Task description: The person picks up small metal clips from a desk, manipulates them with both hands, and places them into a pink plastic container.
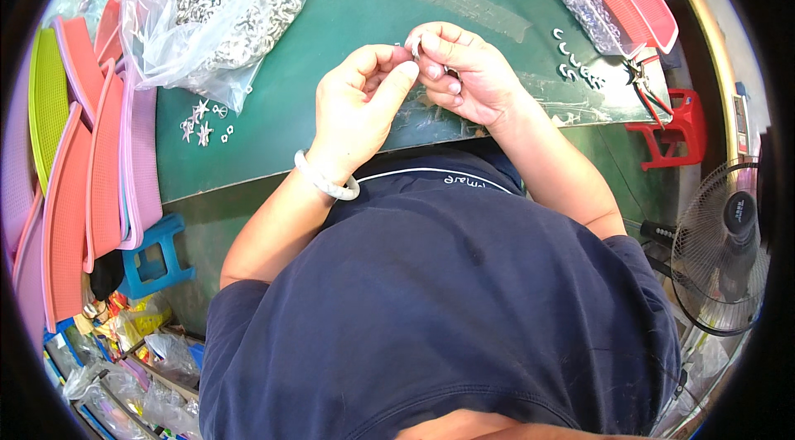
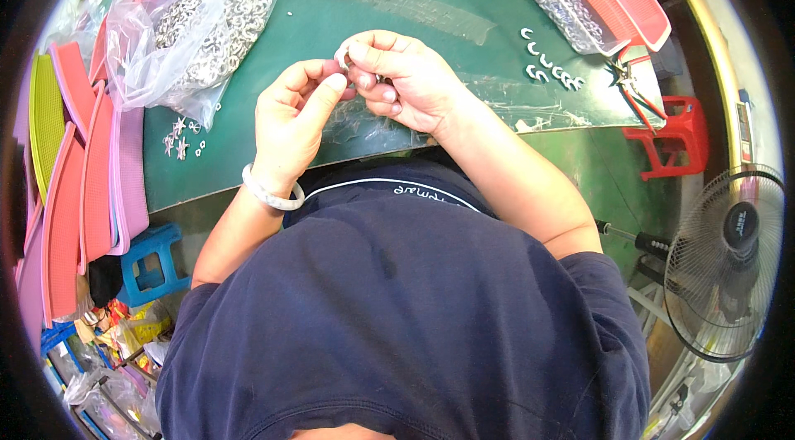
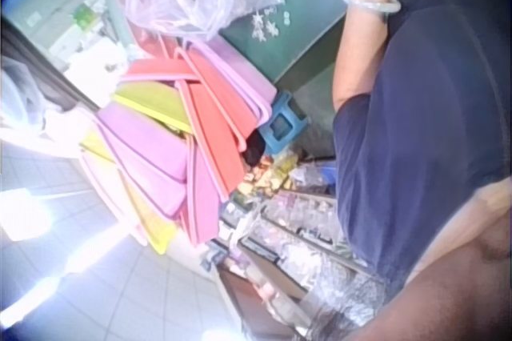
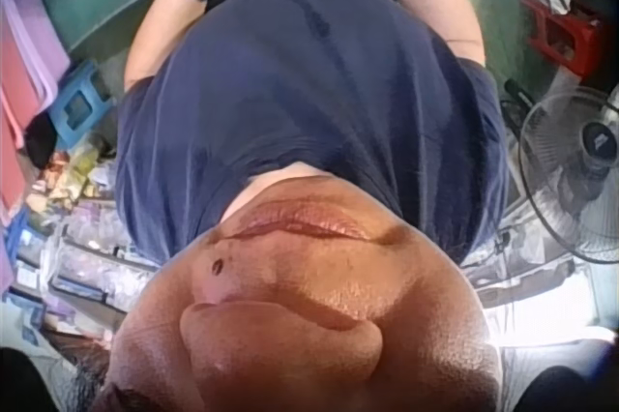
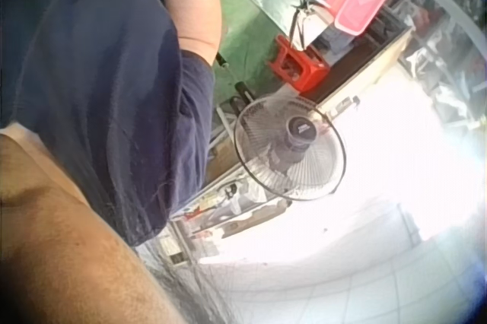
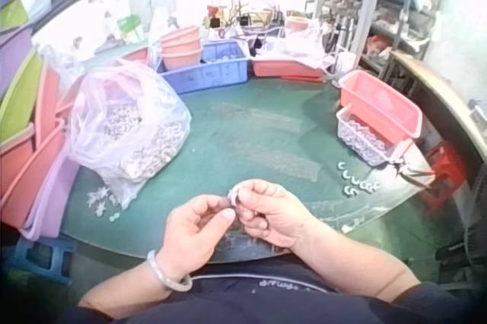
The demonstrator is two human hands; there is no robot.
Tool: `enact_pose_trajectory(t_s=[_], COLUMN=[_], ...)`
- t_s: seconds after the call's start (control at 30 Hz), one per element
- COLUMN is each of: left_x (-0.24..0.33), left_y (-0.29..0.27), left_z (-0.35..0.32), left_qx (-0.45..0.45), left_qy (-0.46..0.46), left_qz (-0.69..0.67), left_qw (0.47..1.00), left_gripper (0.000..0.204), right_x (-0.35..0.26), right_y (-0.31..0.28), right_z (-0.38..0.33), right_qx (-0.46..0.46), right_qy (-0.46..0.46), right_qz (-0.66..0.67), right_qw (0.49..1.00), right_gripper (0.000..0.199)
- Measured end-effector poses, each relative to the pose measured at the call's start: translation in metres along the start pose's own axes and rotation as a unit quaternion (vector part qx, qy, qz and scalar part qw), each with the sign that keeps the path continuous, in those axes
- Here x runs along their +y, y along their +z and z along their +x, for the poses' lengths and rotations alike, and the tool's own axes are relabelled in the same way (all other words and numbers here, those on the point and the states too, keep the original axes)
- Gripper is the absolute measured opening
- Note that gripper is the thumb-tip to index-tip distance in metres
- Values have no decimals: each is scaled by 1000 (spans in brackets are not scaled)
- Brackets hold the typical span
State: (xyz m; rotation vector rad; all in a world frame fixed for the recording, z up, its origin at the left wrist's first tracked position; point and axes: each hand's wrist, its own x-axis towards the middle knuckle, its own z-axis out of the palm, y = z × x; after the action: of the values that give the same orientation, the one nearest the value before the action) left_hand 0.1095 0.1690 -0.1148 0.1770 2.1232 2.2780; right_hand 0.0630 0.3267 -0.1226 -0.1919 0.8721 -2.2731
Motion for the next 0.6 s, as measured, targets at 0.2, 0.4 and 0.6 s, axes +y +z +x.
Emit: enact_pose_trajectory(t_s=[0.2, 0.4, 0.6], left_x=[3, 5, 4], left_y=[0, -6, -11], left_z=[-1, 2, 5], left_qx=[10, -64, -132], left_qy=[55, 404, 470], left_qz=[117, 416, 429], left_qw=[992, 812, 760], left_gripper=[13, 18, 17], right_x=[1, -5, -11], right_y=[0, -14, -8], right_z=[-3, 2, 3], right_qx=[19, -93, -82], right_qy=[-16, -57, -45], right_qz=[-8, 121, 116], right_qw=[1000, 987, 989], right_gripper=[12, 19, 16])
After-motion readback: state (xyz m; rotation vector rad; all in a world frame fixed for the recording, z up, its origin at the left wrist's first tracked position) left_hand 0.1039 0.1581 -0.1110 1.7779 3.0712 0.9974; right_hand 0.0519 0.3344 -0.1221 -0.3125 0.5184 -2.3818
